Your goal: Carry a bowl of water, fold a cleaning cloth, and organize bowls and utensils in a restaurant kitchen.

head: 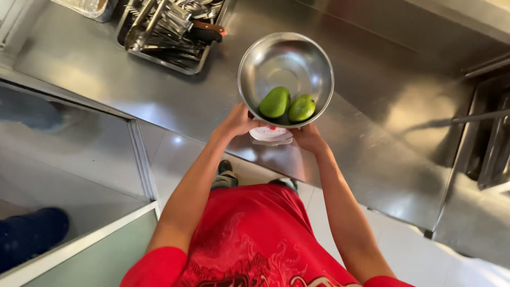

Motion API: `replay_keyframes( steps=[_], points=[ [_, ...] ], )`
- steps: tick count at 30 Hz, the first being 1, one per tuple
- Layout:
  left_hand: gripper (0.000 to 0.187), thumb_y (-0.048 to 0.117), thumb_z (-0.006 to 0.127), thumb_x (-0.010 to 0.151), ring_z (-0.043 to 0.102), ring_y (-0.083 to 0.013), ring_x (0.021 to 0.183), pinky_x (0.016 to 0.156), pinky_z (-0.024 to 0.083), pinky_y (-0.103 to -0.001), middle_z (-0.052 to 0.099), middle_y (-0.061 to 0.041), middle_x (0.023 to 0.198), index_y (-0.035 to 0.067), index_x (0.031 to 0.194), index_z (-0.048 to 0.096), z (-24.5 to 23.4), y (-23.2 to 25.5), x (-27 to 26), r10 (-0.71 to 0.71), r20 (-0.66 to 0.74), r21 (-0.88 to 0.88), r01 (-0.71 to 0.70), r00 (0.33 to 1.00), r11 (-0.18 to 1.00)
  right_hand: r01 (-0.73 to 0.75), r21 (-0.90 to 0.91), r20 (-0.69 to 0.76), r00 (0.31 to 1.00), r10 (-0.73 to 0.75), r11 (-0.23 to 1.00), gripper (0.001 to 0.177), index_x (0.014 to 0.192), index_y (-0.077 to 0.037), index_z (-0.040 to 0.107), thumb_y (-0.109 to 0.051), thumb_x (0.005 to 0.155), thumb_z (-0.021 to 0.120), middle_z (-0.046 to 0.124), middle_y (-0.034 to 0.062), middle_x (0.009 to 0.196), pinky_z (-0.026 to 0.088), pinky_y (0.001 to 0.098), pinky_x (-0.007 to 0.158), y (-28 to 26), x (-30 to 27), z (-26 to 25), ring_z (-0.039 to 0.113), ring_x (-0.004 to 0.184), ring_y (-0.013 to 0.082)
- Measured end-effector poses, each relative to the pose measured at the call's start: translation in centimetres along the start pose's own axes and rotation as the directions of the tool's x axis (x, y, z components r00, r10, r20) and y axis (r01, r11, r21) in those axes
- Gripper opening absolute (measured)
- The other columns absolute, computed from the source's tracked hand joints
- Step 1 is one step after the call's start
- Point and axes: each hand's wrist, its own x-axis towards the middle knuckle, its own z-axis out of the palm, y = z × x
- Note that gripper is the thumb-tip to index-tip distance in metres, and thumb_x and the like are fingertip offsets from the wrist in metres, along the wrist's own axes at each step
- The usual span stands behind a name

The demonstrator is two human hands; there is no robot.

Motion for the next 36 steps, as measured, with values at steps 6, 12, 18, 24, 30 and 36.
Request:
replay_keyframes(
  steps=[6,12,18,24,30,36],
  points=[
    [0.056,0.022,0.094,0.071,0.071,-0.0242,0.099,0.082,0.057,-0.039,0.075,-0.015,0.109,-0.001,0.116,0.07,-3.3,-0.2,-2.4,0.333,-0.11,0.039,-0.331,0.936,0.943,0.149,-0.069,-0.056,0.987,-0.153,0.986,0.04,0.133,-0.002,0.061,-0.004,0.093,0.069,0.067,0.0127,0.131,0.049,0.0379,0.101,-0.6,1.1,4.0,0.061,0.121,0.023],
    [0.044,0.022,0.092,0.075,0.069,-0.0148,0.076,0.065,0.057,-0.033,0.079,-0.008,0.093,0.002,0.11,0.074,-5.8,-1.1,-5.9,-0.026,-0.143,-0.066,0.017,0.989,0.998,-0.047,0.026,0.098,0.994,0.044,0.999,0.04,0.132,-0.006,0.06,-0.008,0.093,0.069,0.068,0.0087,0.129,0.052,0.0357,0.101,-4.9,3.1,6.0,0.063,0.119,0.0206],
    [0.048,0.015,0.088,0.075,0.07,-0.0127,0.083,0.071,0.058,-0.032,0.078,-0.008,0.099,0.001,0.117,0.071,-7.3,-4.0,-9.1,-0.057,-0.29,-0.085,0.034,0.955,0.996,0.188,-0.074,0.348,0.925,-0.151,0.979,0.035,0.129,-0.005,0.064,-0.009,0.095,0.068,0.069,0.0105,0.129,0.048,0.0378,0.106,-8.0,7.1,8.2,0.061,0.12,0.0232],
    [0.047,0.018,0.089,0.079,0.067,-0.0111,0.087,0.073,0.058,-0.032,0.078,-0.01,0.101,0.001,0.118,0.07,-6.5,-3.0,-11.2,-0.287,-0.427,-0.21,0.214,0.858,0.954,0.362,-0.076,0.518,0.81,-0.273,0.929,0.028,0.124,-0.005,0.066,-0.007,0.096,0.066,0.071,0.0099,0.122,0.053,0.0369,0.102,-8.5,10.0,9.3,0.065,0.114,0.0228],
    [0.038,0.021,0.087,0.08,0.065,-0.0118,0.074,0.065,0.055,-0.034,0.079,-0.011,0.089,0.003,0.111,0.076,-3.8,-4.3,-13.6,-0.305,-0.596,-0.169,0.256,0.742,0.952,0.361,-0.056,0.62,0.743,-0.251,0.931,0.029,0.124,-0.004,0.067,-0.006,0.095,0.067,0.071,0.0116,0.123,0.05,0.0371,0.102,-8.8,12.0,10.2,0.064,0.114,0.024],
    [0.031,0.021,0.087,0.078,0.068,-0.0128,0.068,0.063,0.055,-0.034,0.078,-0.01,0.082,0.007,0.104,0.08,-3.1,-3.6,-14.7,-0.348,-0.717,-0.092,0.414,0.604,0.906,0.308,-0.007,0.706,0.675,-0.214,0.951,0.031,0.126,-0.006,0.065,-0.004,0.094,0.065,0.071,0.0105,0.125,0.049,0.0367,0.105,-5.1,14.7,13.6,0.063,0.118,0.0231]
  ],
)
